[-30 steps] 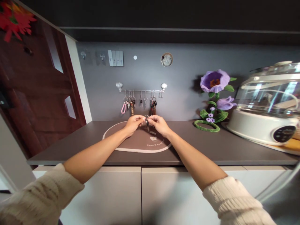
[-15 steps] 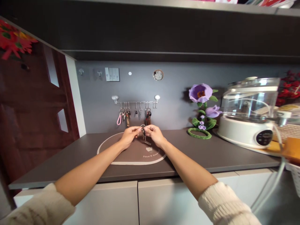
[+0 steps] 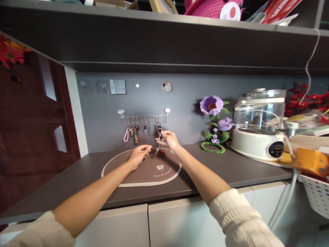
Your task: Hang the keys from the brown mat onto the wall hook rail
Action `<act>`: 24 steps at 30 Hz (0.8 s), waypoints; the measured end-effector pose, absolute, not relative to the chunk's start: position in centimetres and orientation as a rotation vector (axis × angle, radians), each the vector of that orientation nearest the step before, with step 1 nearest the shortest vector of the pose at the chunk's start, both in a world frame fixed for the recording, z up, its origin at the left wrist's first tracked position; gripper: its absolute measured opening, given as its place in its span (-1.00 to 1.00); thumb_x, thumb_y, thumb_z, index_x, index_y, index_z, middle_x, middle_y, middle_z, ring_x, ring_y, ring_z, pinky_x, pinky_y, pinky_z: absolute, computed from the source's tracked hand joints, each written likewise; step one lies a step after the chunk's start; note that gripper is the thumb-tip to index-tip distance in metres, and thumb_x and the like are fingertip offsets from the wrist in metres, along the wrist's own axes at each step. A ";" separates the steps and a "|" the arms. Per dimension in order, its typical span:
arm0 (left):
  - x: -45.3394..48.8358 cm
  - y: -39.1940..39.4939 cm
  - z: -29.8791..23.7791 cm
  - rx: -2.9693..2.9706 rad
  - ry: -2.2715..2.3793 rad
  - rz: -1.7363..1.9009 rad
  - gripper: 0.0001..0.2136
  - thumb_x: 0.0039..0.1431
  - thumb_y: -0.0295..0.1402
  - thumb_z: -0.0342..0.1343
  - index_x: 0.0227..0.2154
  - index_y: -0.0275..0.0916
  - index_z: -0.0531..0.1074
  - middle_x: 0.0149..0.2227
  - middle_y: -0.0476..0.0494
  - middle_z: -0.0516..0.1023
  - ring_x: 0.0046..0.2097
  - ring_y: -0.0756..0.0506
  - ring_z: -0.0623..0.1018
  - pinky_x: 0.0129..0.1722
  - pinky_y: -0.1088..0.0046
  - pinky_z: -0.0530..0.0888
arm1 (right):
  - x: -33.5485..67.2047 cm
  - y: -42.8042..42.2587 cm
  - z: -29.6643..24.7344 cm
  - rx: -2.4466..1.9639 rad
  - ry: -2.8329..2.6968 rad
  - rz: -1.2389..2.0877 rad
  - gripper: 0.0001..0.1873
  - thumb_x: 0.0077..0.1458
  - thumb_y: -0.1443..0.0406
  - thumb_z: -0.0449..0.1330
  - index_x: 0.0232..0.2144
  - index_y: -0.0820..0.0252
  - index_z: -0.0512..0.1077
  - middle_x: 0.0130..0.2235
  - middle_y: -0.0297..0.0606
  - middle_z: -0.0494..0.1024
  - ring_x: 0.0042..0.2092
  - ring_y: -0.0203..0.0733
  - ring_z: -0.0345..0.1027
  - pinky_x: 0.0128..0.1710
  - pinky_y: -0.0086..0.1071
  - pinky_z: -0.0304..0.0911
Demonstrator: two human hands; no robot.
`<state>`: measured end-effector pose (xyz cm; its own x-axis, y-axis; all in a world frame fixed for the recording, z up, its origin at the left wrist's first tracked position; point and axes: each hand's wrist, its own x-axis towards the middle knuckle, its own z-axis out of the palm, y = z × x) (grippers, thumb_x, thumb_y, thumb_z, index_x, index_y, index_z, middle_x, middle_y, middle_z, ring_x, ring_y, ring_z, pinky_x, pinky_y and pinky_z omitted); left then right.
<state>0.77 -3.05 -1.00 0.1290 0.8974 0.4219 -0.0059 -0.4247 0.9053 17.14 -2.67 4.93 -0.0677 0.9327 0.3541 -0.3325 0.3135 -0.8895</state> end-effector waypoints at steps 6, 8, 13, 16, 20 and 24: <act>1.0 -3.1 -1.2 1.593 0.884 1.389 -0.58 -0.19 -0.07 0.15 -0.36 -0.34 0.45 -0.61 0.03 0.30 -0.56 0.09 0.23 -0.56 0.56 0.15 | 18.0 -0.4 7.3 -0.699 -1.171 1.094 -0.91 0.02 0.36 0.11 -0.50 0.25 0.29 -0.60 -0.32 0.39 -0.51 -0.31 0.39 -0.33 -0.35 0.38; 1.1 -3.1 -1.2 1.590 0.890 1.384 -0.58 -0.20 -0.07 0.15 -0.37 -0.34 0.45 -0.62 0.04 0.30 -0.57 0.09 0.23 -0.56 0.56 0.14 | 18.1 0.5 8.0 -0.729 -1.149 1.071 -0.89 0.04 0.37 0.09 -0.51 0.26 0.29 -0.58 -0.29 0.41 -0.52 -0.34 0.37 -0.38 -0.40 0.38; 1.2 -3.0 -1.3 1.625 0.926 1.380 -0.62 -0.17 -0.08 0.13 -0.41 -0.33 0.45 -0.63 0.03 0.30 -0.57 0.09 0.23 -0.57 0.56 0.13 | 18.2 2.4 9.1 -0.758 -1.063 1.050 -0.84 0.09 0.41 -0.01 -0.52 0.28 0.28 -0.62 -0.28 0.39 -0.56 -0.37 0.34 -0.45 -0.46 0.37; 1.3 -2.8 -1.5 1.640 0.938 1.381 -0.64 -0.15 -0.09 0.12 -0.42 -0.33 0.45 -0.61 0.02 0.31 -0.57 0.09 0.23 -0.56 0.56 0.14 | 18.0 3.4 9.4 -0.759 -1.013 1.065 -0.82 0.10 0.43 -0.04 -0.52 0.29 0.26 -0.64 -0.30 0.37 -0.58 -0.39 0.32 -0.47 -0.47 0.37; 1.4 -2.9 -1.5 1.624 0.939 1.377 -0.65 -0.16 -0.10 0.13 -0.42 -0.33 0.45 -0.60 0.01 0.33 -0.56 0.09 0.23 -0.54 0.55 0.16 | 17.5 4.2 9.5 -0.780 -0.956 1.061 -0.84 0.10 0.42 -0.02 -0.52 0.29 0.26 -0.64 -0.30 0.36 -0.58 -0.39 0.31 -0.47 -0.46 0.38; 1.5 -3.2 -1.3 1.608 0.932 1.365 -0.66 -0.16 -0.12 0.14 -0.43 -0.33 0.45 -0.62 0.03 0.30 -0.56 0.09 0.22 -0.55 0.55 0.15 | 17.2 5.0 9.3 -0.800 -0.899 1.076 -0.87 0.09 0.43 0.00 -0.50 0.25 0.24 -0.66 -0.36 0.33 -0.57 -0.40 0.31 -0.47 -0.47 0.39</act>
